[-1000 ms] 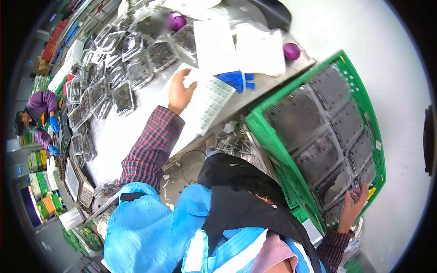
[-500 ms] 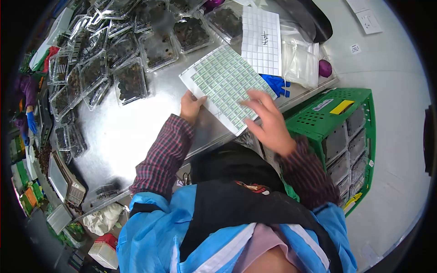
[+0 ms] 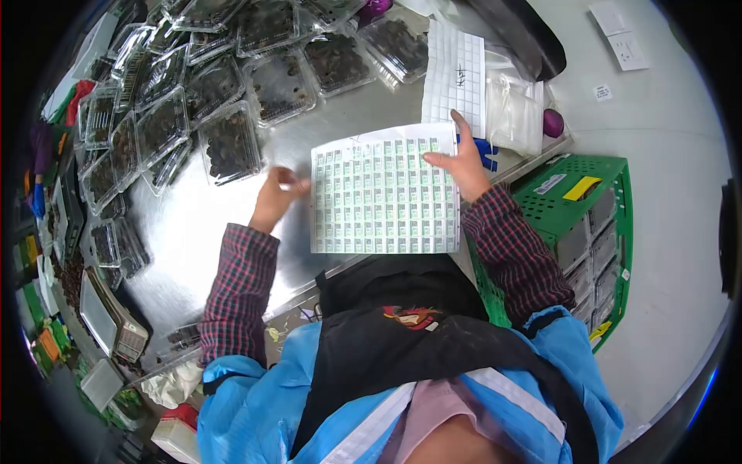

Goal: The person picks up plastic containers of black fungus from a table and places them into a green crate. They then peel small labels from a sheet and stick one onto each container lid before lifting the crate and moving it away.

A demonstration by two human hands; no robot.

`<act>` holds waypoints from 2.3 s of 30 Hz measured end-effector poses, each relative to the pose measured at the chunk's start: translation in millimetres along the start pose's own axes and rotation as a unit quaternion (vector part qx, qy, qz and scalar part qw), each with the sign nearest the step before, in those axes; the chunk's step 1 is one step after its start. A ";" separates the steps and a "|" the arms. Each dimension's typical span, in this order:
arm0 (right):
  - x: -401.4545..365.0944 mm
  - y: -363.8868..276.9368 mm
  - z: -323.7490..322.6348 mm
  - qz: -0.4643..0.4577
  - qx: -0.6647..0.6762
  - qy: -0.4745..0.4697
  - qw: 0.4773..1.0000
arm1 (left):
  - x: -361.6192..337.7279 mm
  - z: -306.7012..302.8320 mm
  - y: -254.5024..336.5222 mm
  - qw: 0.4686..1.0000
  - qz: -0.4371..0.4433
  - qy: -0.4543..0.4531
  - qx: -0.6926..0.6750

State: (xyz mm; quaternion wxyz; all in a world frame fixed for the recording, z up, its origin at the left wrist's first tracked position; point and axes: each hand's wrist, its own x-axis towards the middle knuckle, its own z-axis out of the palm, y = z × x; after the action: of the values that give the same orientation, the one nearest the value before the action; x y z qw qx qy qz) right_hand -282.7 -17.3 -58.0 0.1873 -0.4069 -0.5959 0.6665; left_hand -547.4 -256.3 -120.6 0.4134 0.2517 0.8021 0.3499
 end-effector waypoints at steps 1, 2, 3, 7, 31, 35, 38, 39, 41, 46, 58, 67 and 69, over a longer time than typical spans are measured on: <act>-2.9 8.8 -0.9 0.003 0.003 0.003 1.000 | -8.0 9.3 -1.1 0.997 -0.049 -0.034 -0.057; -6.4 15.3 -0.7 0.001 0.008 0.001 1.000 | -5.4 23.9 -12.1 0.996 -0.034 0.009 -0.081; -9.4 20.7 -1.2 -0.001 0.014 -0.002 1.000 | 1.5 31.6 -22.3 0.996 -0.037 0.007 -0.079; -12.8 28.2 -5.9 -0.055 -0.075 -0.004 0.996 | 29.7 51.7 -11.6 0.993 0.018 0.044 -0.110; -22.8 -8.5 -29.8 -0.010 -0.028 -0.009 1.000 | -2.8 15.7 61.8 0.947 0.113 -0.035 -0.300; -27.5 -22.5 -34.5 0.017 -0.145 0.047 0.988 | -13.5 9.9 70.6 0.971 0.120 0.006 -0.205; -30.2 -31.4 -34.6 0.049 -0.083 0.095 0.991 | -23.1 5.4 79.6 0.978 0.107 -0.013 -0.181; -25.0 -28.1 -36.0 0.049 -0.084 0.093 0.991 | -20.9 7.1 77.2 0.977 0.106 -0.011 -0.182; -8.7 -15.2 -40.7 -0.138 -0.519 0.039 0.843 | -6.4 18.6 62.0 0.990 0.051 -0.035 -0.128; 14.2 -13.4 64.8 -0.281 -0.345 -0.112 0.888 | 2.1 50.3 51.7 0.960 0.249 -0.017 -0.127; 11.3 -11.7 91.0 -0.434 -0.393 -0.160 0.795 | -12.2 38.5 69.1 0.947 0.024 -0.151 -0.281; 16.8 -22.2 79.7 -0.165 -0.158 -0.183 0.956 | -13.2 29.1 78.8 0.946 0.044 -0.186 -0.261; 15.6 -13.7 84.2 -0.256 -0.245 -0.153 0.922 | -10.2 29.8 76.5 0.968 0.070 -0.154 -0.183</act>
State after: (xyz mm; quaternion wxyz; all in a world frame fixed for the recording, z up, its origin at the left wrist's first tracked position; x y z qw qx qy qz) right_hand -359.7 -56.9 -53.5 0.1522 -0.1669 -0.8460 0.4830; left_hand -508.2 -204.7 -69.0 0.5457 0.2779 0.6313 0.4759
